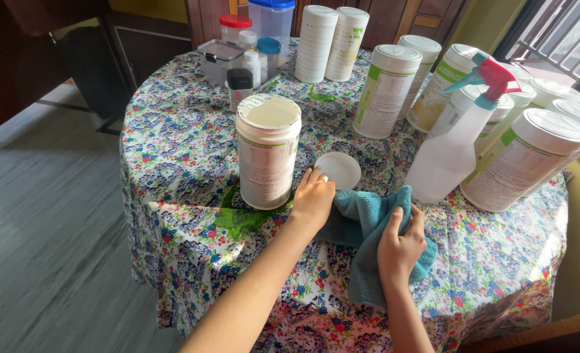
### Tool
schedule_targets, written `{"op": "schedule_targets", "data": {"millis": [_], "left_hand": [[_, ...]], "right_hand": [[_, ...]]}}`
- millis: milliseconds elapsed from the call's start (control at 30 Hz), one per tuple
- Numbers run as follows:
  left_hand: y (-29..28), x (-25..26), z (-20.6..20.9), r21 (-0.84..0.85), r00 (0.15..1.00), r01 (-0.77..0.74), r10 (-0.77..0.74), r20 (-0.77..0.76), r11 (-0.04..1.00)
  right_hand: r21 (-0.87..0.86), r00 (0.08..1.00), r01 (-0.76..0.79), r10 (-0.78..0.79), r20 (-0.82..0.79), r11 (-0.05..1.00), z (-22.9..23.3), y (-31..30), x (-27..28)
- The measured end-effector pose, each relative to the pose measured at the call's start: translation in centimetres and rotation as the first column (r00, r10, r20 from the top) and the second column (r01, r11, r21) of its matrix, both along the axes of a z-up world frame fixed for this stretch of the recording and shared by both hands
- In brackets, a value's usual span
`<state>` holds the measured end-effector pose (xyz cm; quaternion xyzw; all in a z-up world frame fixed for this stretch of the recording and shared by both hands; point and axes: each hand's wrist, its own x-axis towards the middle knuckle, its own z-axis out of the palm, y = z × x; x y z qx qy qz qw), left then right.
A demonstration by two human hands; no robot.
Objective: The person opens several white cylindrical containers on a table, sprays their rims with a spray bottle, and wipes the exteriors and lids with a blue cloth. The person then closes the containers and places them back on the table.
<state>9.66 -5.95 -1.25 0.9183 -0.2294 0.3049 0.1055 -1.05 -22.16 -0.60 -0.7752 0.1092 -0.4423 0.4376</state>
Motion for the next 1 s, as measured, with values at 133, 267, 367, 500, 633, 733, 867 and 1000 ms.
{"op": "schedule_targets", "data": {"millis": [133, 267, 367, 500, 633, 733, 867, 1000], "left_hand": [[0.9, -1.5, 0.8, -0.063, 0.997, 0.037, -0.032, 0.074, 0.997], [2.3, -5.2, 3.0, -0.485, 0.977, 0.209, -0.197, 0.076, 0.849], [3.5, -8.1, 3.6, -0.870, 0.883, 0.201, -0.467, -0.038, 0.450], [5.1, -9.6, 2.0, -0.899, 0.584, -0.397, -0.806, -0.094, -0.183], [5.6, -9.5, -1.0, -0.796, 0.475, -0.526, -0.880, 0.019, -0.301], [4.6, -9.2, -3.2, -0.780, 0.438, -0.504, -0.888, 0.139, -0.371], [4.8, -8.9, -5.2, -0.716, 0.474, -0.542, -0.864, 0.171, -0.439], [5.2, -8.8, -6.2, -0.787, 0.418, -0.459, -0.882, 0.218, -0.412]], "right_hand": [[0.033, 1.000, -0.010, 0.011, -0.021, 0.999, -0.2, -0.3, 0.1], [0.045, 0.999, -0.030, 0.031, -0.017, 0.999, -0.2, -0.4, 0.1], [0.017, 0.995, -0.030, 0.028, 0.095, 0.999, 1.2, -0.5, 0.1], [0.037, 0.982, -0.085, 0.077, 0.173, 0.996, 4.4, 0.2, -1.0], [-0.571, 0.940, -0.202, 0.321, 0.115, 0.796, 7.2, 2.7, -3.6], [-0.654, 0.870, -0.435, 0.476, -0.128, 0.619, 7.0, 6.1, -5.0], [-0.695, 0.850, -0.478, 0.482, -0.213, 0.537, 6.3, 8.5, -6.4], [-0.652, 0.805, -0.552, 0.535, -0.255, 0.520, 5.8, 8.1, -8.3]]}}
